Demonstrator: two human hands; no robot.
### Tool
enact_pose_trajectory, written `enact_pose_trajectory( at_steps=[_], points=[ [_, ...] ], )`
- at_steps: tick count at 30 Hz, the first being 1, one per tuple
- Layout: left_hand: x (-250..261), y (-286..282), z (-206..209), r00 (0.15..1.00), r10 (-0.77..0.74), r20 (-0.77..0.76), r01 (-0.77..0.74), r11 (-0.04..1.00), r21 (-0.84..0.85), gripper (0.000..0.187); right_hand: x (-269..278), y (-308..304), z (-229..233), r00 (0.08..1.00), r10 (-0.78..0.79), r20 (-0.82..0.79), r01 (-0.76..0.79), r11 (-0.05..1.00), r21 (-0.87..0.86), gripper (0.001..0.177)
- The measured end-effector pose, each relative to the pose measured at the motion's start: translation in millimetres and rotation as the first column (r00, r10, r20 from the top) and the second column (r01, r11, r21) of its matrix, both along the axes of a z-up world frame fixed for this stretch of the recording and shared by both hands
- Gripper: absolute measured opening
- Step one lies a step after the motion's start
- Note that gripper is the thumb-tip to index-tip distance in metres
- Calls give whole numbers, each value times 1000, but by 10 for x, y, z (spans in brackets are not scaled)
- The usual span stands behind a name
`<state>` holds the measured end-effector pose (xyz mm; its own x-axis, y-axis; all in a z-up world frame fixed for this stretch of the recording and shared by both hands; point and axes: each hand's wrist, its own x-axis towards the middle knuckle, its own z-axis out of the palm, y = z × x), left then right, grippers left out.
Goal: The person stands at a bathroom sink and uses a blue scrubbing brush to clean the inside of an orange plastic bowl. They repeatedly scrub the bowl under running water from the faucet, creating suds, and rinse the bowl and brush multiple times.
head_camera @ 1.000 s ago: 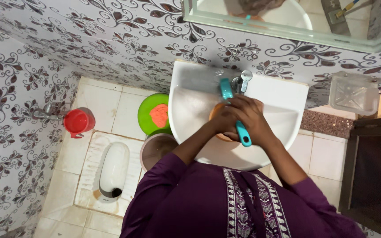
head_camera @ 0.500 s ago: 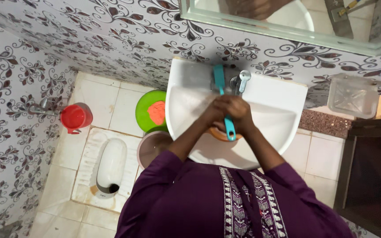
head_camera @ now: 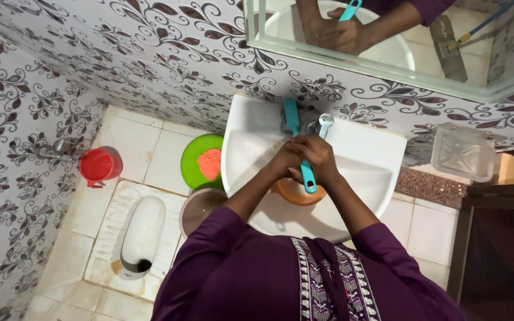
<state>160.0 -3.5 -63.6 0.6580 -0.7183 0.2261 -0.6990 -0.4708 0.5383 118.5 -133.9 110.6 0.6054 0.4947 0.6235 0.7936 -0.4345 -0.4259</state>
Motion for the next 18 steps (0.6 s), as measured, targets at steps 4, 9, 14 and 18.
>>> enact_pose_trajectory(
  at_steps=[4,9,14,18],
  points=[
    [-378,51,223,999,34,-4,-34,972,-231,31,-269,30,-11,1000,-17,17,18,999,-51,49],
    [-717,58,379,998,24,-59,-43,942,-334,31,-549,78,-8,1000,-8,-9,8,1000,4,47],
    [-437,57,246,999,32,-35,-41,954,-295,31,-292,56,-29,1000,6,5,-6,1000,-27,46],
    [-242,92,210,999,31,-26,-36,973,-228,31,-117,22,4,1000,16,-10,-16,1000,0,50]
  ],
)
